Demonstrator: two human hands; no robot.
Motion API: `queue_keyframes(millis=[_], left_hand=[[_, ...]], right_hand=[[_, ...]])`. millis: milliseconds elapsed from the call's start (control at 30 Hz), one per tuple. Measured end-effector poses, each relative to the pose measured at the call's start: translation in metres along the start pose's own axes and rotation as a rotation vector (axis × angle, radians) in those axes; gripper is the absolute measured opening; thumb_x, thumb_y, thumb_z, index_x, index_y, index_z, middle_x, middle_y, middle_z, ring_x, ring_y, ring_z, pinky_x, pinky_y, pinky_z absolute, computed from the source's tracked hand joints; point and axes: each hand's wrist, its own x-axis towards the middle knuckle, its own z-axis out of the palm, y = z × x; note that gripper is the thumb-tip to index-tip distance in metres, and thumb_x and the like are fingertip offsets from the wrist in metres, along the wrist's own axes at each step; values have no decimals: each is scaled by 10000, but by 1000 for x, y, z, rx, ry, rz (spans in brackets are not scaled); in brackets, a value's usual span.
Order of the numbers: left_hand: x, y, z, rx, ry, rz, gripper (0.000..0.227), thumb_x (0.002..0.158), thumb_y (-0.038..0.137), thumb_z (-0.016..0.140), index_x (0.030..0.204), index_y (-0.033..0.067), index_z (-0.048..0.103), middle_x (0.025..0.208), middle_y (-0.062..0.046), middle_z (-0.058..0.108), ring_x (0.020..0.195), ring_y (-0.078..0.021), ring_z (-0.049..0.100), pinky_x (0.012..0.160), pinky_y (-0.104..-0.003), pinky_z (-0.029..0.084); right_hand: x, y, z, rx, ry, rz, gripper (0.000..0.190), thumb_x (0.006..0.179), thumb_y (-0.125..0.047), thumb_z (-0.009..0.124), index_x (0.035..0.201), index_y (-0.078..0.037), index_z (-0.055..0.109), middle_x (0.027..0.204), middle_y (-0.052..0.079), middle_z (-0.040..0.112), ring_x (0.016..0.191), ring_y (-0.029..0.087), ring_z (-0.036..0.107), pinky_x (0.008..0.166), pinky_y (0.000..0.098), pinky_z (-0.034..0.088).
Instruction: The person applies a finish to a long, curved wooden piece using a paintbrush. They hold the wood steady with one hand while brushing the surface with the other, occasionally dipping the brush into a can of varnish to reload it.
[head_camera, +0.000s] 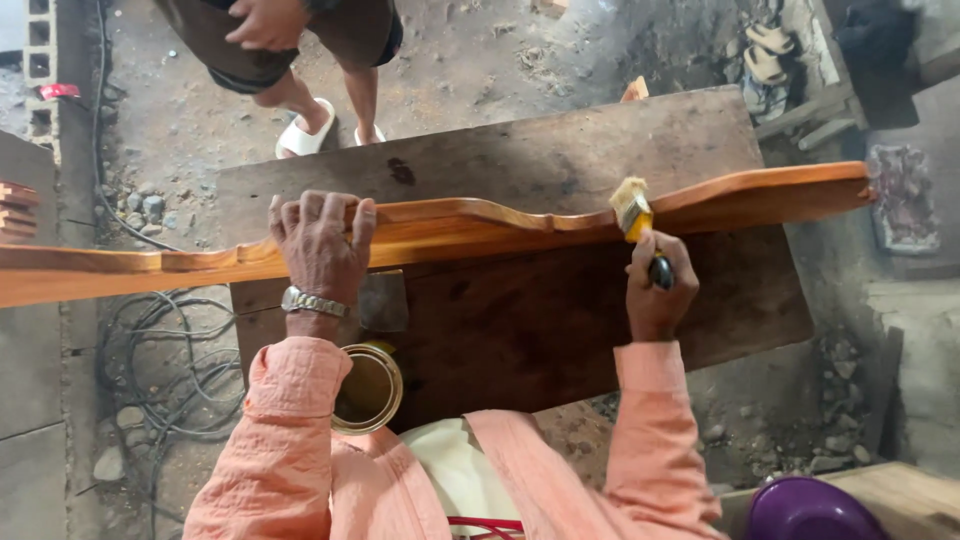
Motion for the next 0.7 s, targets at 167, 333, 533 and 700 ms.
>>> queue_keyframes(millis=[167,333,533,700], left_hand=[[5,8,-9,84,97,57,299,1075,446,626,901,203,631,1296,-52,588,1298,-309,501,1189,-648,117],[-1,0,0,-24,12,-14,305,1043,492,628,954,200,639,1182,-31,522,1128,-319,524,1067,-559,328],[9,-10,-13,-204,-177,-108,395,1024,576,606,1228,240,632,1043,-29,526,1004,-320,591,969,-516,434],[8,-32,-30,-249,-354,-133,355,1035,614,577,1180,301,663,1029,2,588,1039,-290,634,991,-497,447]], right_hand=[[14,28,-18,-50,26,-19,222,1057,-173,731,839,-154,691,502,-26,587,561,173,659,735,299,571],[-17,17,6,-39,62,13,194,979,-185,754,793,-195,698,517,-31,582,583,171,647,751,290,558],[-17,-52,16,72,-116,39,211,1049,-133,725,839,-121,741,515,26,610,576,204,680,702,318,560],[-26,-47,25,39,-142,34,171,1045,-144,754,874,-138,758,527,12,614,585,182,663,697,337,561]])
